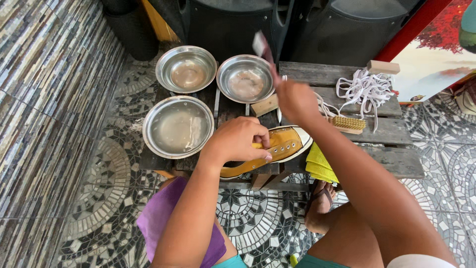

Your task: The person scrubs a yellow sneaker with a toothbrush, repeatedly dipping it into bowls of water. They wipe the shoe with a yellow cloth and continue scrubbing the upper and toe areas.

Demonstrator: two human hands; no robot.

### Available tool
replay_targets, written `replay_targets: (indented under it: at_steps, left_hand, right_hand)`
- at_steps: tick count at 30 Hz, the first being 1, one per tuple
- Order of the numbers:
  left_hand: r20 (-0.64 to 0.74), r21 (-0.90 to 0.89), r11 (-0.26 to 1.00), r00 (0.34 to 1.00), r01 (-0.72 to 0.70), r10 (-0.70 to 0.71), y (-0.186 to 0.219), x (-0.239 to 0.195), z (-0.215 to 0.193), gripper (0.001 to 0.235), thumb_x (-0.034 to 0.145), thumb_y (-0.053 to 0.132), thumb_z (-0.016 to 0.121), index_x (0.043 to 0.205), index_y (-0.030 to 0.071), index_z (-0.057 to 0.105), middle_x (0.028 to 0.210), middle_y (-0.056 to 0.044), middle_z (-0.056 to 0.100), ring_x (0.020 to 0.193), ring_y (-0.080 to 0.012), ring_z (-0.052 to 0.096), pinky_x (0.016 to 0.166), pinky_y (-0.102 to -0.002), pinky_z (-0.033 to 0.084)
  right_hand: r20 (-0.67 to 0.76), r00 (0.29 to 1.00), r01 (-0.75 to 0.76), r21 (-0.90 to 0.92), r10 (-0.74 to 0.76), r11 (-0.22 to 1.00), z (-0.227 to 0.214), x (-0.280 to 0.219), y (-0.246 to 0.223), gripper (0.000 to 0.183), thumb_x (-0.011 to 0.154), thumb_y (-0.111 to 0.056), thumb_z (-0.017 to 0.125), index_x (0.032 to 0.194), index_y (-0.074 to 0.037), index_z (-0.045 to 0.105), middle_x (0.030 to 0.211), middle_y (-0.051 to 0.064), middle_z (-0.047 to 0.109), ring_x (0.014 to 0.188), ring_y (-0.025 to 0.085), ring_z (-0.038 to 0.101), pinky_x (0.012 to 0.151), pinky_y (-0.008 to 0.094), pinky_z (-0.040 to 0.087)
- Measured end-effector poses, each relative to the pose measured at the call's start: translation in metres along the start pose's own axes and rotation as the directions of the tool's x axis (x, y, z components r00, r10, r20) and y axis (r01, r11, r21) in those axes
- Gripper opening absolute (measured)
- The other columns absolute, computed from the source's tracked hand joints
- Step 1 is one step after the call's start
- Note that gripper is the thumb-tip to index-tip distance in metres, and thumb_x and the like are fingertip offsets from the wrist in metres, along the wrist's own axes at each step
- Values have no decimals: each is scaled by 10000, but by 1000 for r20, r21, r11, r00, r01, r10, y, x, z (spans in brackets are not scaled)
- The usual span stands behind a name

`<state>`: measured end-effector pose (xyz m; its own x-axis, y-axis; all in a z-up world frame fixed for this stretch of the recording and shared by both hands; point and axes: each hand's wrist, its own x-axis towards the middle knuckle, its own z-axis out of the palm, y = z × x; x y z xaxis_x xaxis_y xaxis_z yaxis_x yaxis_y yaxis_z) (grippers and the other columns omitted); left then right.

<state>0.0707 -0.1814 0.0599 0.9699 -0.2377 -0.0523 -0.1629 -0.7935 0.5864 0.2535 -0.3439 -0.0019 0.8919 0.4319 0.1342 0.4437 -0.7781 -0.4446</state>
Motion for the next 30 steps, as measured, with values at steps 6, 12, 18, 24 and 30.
replay_targets:
  at_steps: [6, 12, 18, 24, 30]
  left_hand:
    - [37, 65, 997, 999, 31, -34, 3, 0, 4, 242, 711, 416, 882, 876, 251, 819, 990, -59, 736, 1046, -381, 724, 877, -538, 593]
    - [-56, 161, 982, 994, 98, -90, 2, 5, 26, 220, 702, 441, 913, 793, 293, 778, 934, -5, 695, 994, -346, 729, 810, -516, 603]
    - [-68, 182, 973, 989, 144, -134, -1, 13, 26, 106, 824, 353, 819, 843, 270, 755, 960, -22, 728, 1046, -355, 737, 876, -536, 603]
    - [-77, 150, 977, 987, 152, -141, -7, 14, 9, 94, 881, 337, 726, 921, 252, 724, 1028, -55, 749, 1061, -410, 728, 920, -588, 580]
    - [-76, 46, 984, 983, 171, -168, -30, 18, 2, 150, 927, 309, 640, 1013, 197, 691, 1037, -139, 765, 1087, -450, 714, 949, -585, 563]
  right_hand:
    - [113, 993, -31, -77, 39, 997, -8, -14, -10, 655, 1105, -574, 277, 1029, -99, 722, 999, 236, 785, 1052, 510, 725, 903, 634, 565]
    - [181, 982, -32, -138, 57, 990, 0, -22, -7, 667, 1107, -549, 304, 1034, -58, 749, 1022, 258, 784, 1058, 518, 728, 925, 642, 569]
    - [133, 990, -27, -169, 50, 985, 3, -28, -9, 618, 1117, -517, 328, 1061, -63, 742, 992, 262, 783, 1023, 527, 735, 917, 642, 571]
    - [83, 996, -9, -226, 29, 974, -3, -23, -5, 606, 1126, -521, 286, 1024, -97, 706, 926, 224, 778, 936, 516, 758, 839, 631, 592]
    - [-45, 999, 13, -119, -18, 993, -3, -17, 0, 525, 1114, -552, 348, 1036, -132, 653, 892, 196, 757, 929, 503, 747, 808, 644, 584]
